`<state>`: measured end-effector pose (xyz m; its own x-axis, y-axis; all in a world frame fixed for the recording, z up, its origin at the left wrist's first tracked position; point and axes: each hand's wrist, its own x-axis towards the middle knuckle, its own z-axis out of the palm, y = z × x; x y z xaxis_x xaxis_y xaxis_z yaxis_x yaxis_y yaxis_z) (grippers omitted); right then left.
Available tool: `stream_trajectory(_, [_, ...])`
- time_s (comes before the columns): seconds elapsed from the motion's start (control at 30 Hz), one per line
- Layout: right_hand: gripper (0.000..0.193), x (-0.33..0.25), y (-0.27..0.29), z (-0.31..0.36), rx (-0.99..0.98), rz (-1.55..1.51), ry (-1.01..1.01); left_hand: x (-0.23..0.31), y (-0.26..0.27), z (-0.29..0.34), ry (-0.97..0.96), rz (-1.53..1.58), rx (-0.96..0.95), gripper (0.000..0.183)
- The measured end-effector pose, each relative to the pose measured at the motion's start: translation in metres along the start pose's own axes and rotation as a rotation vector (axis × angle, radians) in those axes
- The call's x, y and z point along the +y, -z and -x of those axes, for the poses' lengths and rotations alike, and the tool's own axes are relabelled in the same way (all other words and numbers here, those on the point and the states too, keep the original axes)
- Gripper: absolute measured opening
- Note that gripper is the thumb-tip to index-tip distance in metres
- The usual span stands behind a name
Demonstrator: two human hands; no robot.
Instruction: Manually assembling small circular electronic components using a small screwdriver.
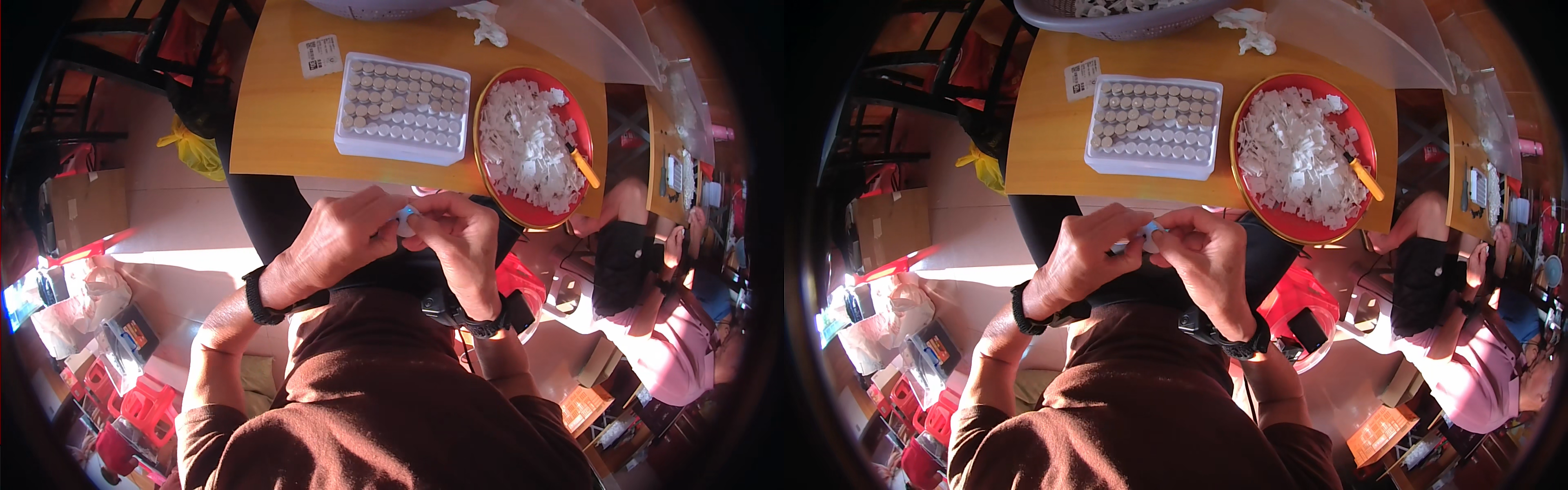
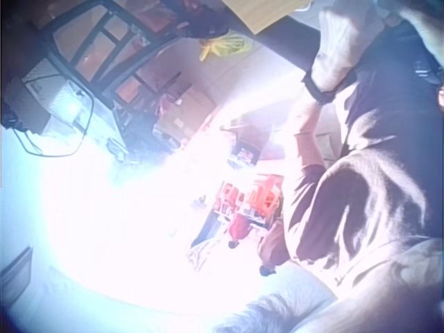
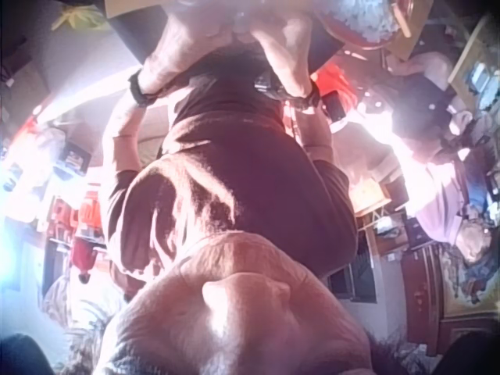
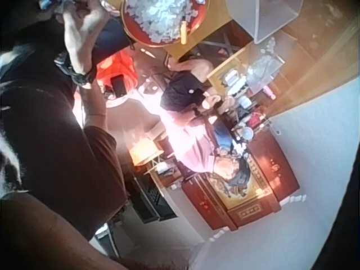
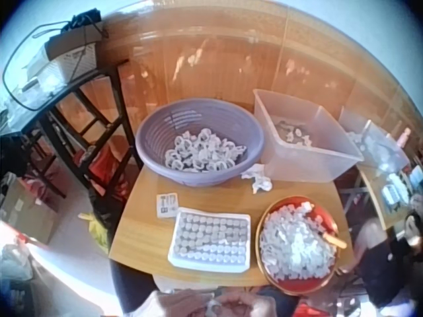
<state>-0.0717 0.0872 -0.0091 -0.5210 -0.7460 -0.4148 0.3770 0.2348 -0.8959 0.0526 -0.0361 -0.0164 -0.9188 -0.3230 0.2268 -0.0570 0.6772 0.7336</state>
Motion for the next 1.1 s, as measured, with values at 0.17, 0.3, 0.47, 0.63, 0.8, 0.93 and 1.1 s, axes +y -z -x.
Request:
stream_trajectory(0.17, [0.011, 0.005, -0.001, -0.001, -0.019, -0.05, 0.115, 0.003, -0.008, 0.005, 0.288, 0.443, 0.149, 0.022])
stream_trajectory(0.3, [0.011, 0.004, -0.003, -0.001, -0.054, -0.097, 0.166, 0.009, -0.012, 0.01, 0.534, 0.955, 0.21, 0.023])
stream_trajectory(0.47, [0.013, 0.004, -0.005, -0.002, -0.087, -0.141, 0.243, 0.014, -0.014, 0.006, 0.591, 1.231, 0.251, 0.025])
stream_trajectory(0.63, [0.016, 0.012, -0.009, -0.001, -0.02, 0.008, 0.368, 0.015, -0.017, 0.006, 0.603, 1.264, 0.325, 0.018])
stream_trajectory(0.8, [0.02, 0.017, -0.018, -0.002, 0.087, 0.334, 0.626, 0.01, -0.025, 0.01, 0.672, 1.293, 0.403, 0.014])
stream_trajectory(0.93, [0.021, 0.022, -0.021, -0.004, 0.116, 0.478, 0.74, 0.012, -0.026, 0.01, 0.73, 1.364, 0.469, 0.013])
stream_trajectory(1.1, [0.021, 0.021, -0.023, -0.006, 0.114, 0.541, 0.782, 0.009, -0.029, 0.012, 0.668, 1.407, 0.5, 0.013])
